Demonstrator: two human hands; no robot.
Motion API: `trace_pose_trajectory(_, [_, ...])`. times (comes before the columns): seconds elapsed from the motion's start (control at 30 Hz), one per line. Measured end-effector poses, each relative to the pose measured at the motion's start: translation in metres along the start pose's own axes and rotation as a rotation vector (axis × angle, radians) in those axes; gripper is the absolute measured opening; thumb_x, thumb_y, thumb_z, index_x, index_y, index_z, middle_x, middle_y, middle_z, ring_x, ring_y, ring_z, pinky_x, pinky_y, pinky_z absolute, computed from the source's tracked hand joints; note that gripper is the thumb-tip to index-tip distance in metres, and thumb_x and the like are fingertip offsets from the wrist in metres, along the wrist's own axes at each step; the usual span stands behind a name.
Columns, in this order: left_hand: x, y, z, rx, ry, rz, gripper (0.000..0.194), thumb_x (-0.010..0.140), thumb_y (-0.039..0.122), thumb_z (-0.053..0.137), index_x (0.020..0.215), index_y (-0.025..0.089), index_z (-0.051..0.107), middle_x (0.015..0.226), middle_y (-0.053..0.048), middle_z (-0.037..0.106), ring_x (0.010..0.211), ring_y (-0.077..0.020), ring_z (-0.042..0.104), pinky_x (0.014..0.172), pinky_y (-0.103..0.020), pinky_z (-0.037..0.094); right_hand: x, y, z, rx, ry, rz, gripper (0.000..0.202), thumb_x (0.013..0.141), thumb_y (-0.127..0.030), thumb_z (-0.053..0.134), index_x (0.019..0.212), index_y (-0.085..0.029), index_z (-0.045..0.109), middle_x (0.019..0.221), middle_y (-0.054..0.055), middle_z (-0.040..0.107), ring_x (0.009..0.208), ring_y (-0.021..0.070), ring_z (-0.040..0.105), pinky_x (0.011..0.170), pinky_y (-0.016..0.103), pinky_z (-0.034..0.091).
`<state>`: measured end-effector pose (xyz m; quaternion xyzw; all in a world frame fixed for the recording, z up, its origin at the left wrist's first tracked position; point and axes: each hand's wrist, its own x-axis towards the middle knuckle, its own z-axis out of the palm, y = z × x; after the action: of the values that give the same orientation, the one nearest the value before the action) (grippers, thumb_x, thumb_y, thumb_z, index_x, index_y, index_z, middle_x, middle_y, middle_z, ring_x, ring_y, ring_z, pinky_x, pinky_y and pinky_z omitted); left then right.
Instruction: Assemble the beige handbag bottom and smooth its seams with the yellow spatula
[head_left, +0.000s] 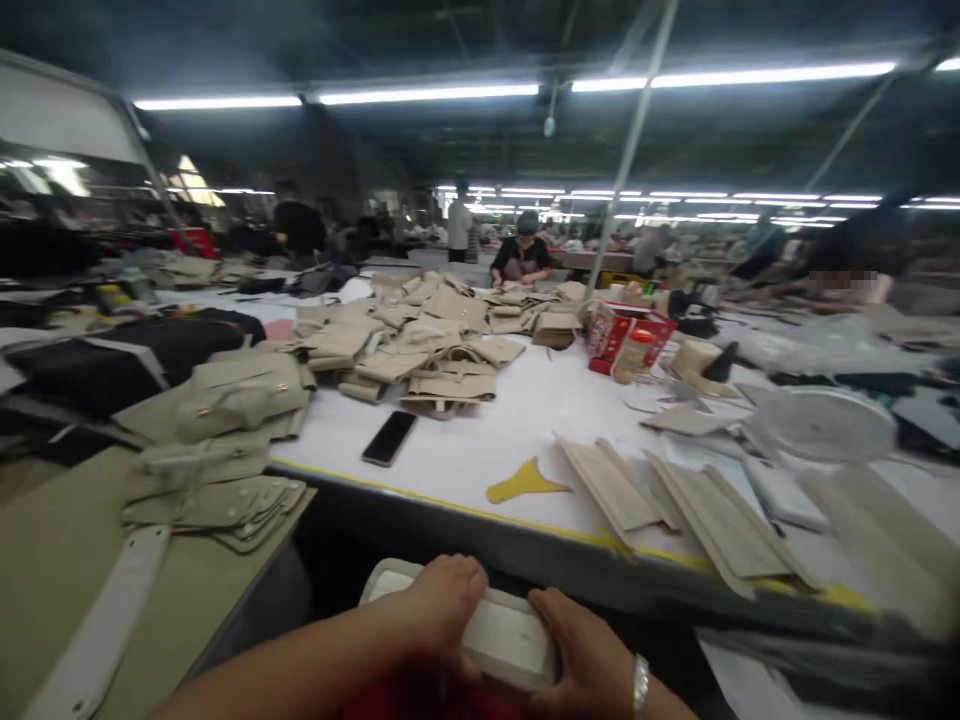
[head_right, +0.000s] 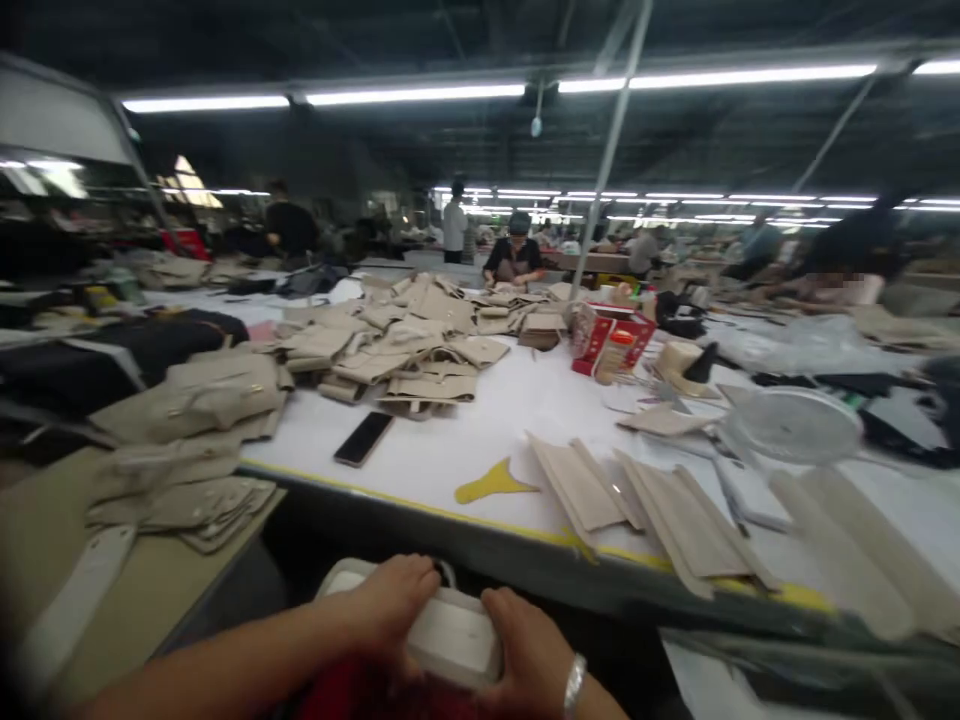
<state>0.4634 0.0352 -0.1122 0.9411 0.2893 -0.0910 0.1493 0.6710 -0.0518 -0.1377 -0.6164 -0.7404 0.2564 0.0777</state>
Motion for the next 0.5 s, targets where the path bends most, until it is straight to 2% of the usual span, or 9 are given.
trace_pose_trajectory(0.17, [-0.003, -0.003, 0.003, 0.047, 0.011, 0.025, 0.083, 0.042, 0.056, 0.072, 0.108, 0.01, 0.051, 0.107, -0.013, 0.05, 0.095, -0.0284, 0.048, 0.089, -0.041, 0.04, 0.002, 0.004, 0.007, 0.035, 0.006, 0.007, 0.081, 0.048, -0.041, 0.071, 0.122, -0.014, 0.048, 0.113, 0.015, 0.054, 0.102, 0.0284, 0.053, 0.091, 0.036, 0.04])
trace_pose_trajectory(0.37, [-0.002, -0.008, 0.003, 0.064, 0.012, 0.081, 0.083, 0.042, 0.056, 0.072, 0.107, 0.01, 0.051, 0.107, -0.014, 0.049, 0.094, -0.0287, 0.047, 0.084, -0.039, 0.042, 0.003, 0.008, 0.017, 0.048, 0.054, 0.004, 0.081, 0.051, -0.042, 0.067, 0.123, -0.012, 0.046, 0.117, 0.016, 0.054, 0.106, 0.0302, 0.053, 0.094, 0.037, 0.041])
trace_pose_trajectory(0.5, [-0.007, -0.015, 0.007, 0.072, 0.056, 0.169, 0.083, 0.053, 0.057, 0.067, 0.117, 0.01, 0.044, 0.107, -0.015, 0.051, 0.093, -0.0292, 0.05, 0.081, -0.039, 0.042, 0.005, 0.028, 0.034, 0.047, 0.051, 0.023, 0.077, 0.055, -0.046, 0.063, 0.123, -0.014, 0.047, 0.123, 0.016, 0.053, 0.112, 0.032, 0.051, 0.098, 0.039, 0.04])
